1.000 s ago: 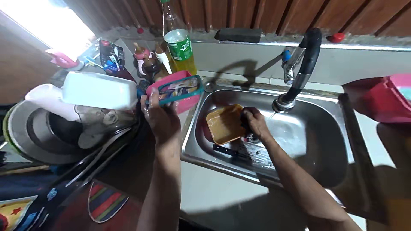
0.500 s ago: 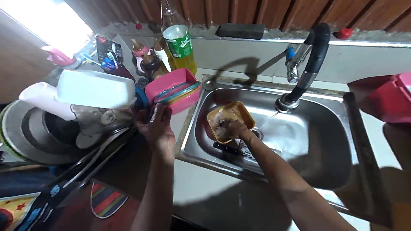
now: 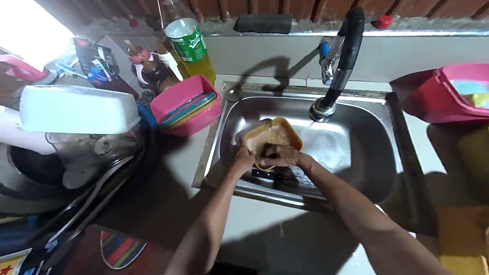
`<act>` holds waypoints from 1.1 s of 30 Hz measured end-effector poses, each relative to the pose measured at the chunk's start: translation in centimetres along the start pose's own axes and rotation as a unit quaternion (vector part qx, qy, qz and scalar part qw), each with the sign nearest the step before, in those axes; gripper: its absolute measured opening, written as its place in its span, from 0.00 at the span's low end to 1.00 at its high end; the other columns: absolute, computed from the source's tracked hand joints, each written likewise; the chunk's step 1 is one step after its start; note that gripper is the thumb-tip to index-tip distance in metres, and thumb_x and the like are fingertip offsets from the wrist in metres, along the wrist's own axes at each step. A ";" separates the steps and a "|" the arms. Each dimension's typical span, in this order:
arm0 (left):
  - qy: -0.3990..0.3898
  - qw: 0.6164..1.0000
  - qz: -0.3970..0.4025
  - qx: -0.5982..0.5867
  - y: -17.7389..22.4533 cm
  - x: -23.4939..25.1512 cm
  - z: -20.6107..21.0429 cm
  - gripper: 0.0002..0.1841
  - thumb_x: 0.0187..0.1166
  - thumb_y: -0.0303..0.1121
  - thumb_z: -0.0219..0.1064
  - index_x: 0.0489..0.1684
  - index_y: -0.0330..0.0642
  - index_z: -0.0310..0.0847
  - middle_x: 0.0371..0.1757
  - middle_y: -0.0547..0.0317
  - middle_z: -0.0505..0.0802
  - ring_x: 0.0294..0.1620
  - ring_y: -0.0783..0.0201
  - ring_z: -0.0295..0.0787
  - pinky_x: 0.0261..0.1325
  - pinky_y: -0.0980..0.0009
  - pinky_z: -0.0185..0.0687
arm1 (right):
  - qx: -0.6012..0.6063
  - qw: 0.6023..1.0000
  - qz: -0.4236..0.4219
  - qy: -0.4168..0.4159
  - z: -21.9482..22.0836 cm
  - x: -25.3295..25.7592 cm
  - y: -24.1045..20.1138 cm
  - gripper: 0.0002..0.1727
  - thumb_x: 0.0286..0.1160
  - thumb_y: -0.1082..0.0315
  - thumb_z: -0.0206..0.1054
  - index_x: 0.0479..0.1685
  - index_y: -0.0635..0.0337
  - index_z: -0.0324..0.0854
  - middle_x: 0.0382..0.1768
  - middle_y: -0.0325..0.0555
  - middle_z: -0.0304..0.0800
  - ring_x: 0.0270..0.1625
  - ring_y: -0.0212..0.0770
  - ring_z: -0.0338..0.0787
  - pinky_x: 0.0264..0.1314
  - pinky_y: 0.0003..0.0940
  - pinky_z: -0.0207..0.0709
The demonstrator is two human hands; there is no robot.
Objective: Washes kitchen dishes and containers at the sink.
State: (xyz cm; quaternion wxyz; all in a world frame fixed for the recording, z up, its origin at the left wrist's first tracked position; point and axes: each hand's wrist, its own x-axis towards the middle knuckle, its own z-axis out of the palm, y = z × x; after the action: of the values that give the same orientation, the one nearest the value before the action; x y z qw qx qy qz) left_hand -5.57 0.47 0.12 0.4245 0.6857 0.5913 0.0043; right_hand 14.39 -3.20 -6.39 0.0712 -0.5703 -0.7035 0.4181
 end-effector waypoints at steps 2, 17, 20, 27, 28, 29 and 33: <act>-0.063 0.996 -0.064 0.013 0.4 1.3 1.1 0.28 0.90 0.38 0.56 0.86 0.35 0.60 0.64 0.35 0.86 0.54 0.49 0.90 0.59 0.53 0.85 | -0.074 0.994 -0.079 -0.029 1.2 -0.8 0.1 0.30 0.74 0.36 0.69 0.57 0.53 0.91 0.66 0.58 0.86 0.72 0.59 0.83 0.75 0.66 0.72; -0.067 0.932 -0.043 -0.354 -0.2 2.0 2.2 0.28 0.93 0.44 0.54 0.92 0.73 0.55 0.68 0.41 0.79 0.51 0.46 0.83 0.43 0.48 0.85 | 0.030 0.971 -0.092 0.217 0.0 -3.4 -2.3 0.28 0.89 0.49 0.55 0.37 0.64 0.90 0.42 0.53 0.88 0.49 0.50 0.89 0.56 0.54 0.81; -0.055 0.949 -0.042 -0.306 -0.5 2.0 2.3 0.28 0.91 0.30 0.56 0.91 0.55 0.58 0.65 0.36 0.83 0.49 0.44 0.89 0.41 0.50 0.90 | 0.064 0.970 -0.086 0.217 -0.2 -3.9 -3.1 0.26 0.89 0.52 0.57 0.36 0.67 0.89 0.43 0.53 0.89 0.49 0.47 0.89 0.57 0.50 0.80; -0.063 0.980 -0.057 -0.181 -1.8 2.0 1.6 0.41 0.81 0.25 0.67 0.94 0.58 0.51 0.75 0.37 0.79 0.60 0.46 0.87 0.53 0.51 0.88 | 0.417 0.788 -0.032 0.452 -3.0 -5.5 -4.7 0.19 0.90 0.57 0.56 0.40 0.61 0.87 0.31 0.37 0.89 0.33 0.28 0.87 0.39 0.32 0.85; -0.030 0.987 -0.022 -0.155 -1.7 1.9 1.8 0.38 0.81 0.25 0.66 0.93 0.53 0.55 0.77 0.35 0.78 0.68 0.43 0.84 0.62 0.48 0.84 | 0.514 0.726 0.004 0.457 -3.1 -5.5 -4.3 0.18 0.91 0.55 0.53 0.47 0.58 0.83 0.34 0.38 0.89 0.36 0.31 0.89 0.39 0.34 0.86; 0.021 0.990 0.019 -0.137 -1.6 2.0 2.1 0.32 0.82 0.25 0.62 0.90 0.46 0.62 0.79 0.34 0.78 0.76 0.41 0.78 0.74 0.46 0.76 | 0.594 0.662 0.038 0.456 -3.0 -5.3 -3.7 0.19 0.92 0.51 0.51 0.53 0.55 0.81 0.37 0.40 0.89 0.39 0.35 0.90 0.42 0.38 0.87; 0.151 0.969 0.180 -0.079 1.3 1.5 3.4 0.22 0.91 0.36 0.53 0.80 0.41 0.76 0.78 0.41 0.81 0.82 0.44 0.71 0.85 0.46 0.62 | 0.711 0.493 0.106 0.490 -1.9 -4.6 -0.2 0.32 0.91 0.38 0.44 0.68 0.55 0.76 0.51 0.50 0.90 0.52 0.46 0.91 0.53 0.51 0.87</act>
State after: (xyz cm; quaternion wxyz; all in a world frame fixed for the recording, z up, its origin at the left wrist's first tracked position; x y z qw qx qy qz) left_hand -2.32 -0.18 -2.03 0.3753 0.7365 0.5131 0.2312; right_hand 16.88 -6.21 -3.32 0.7409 -0.5098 0.0455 0.4348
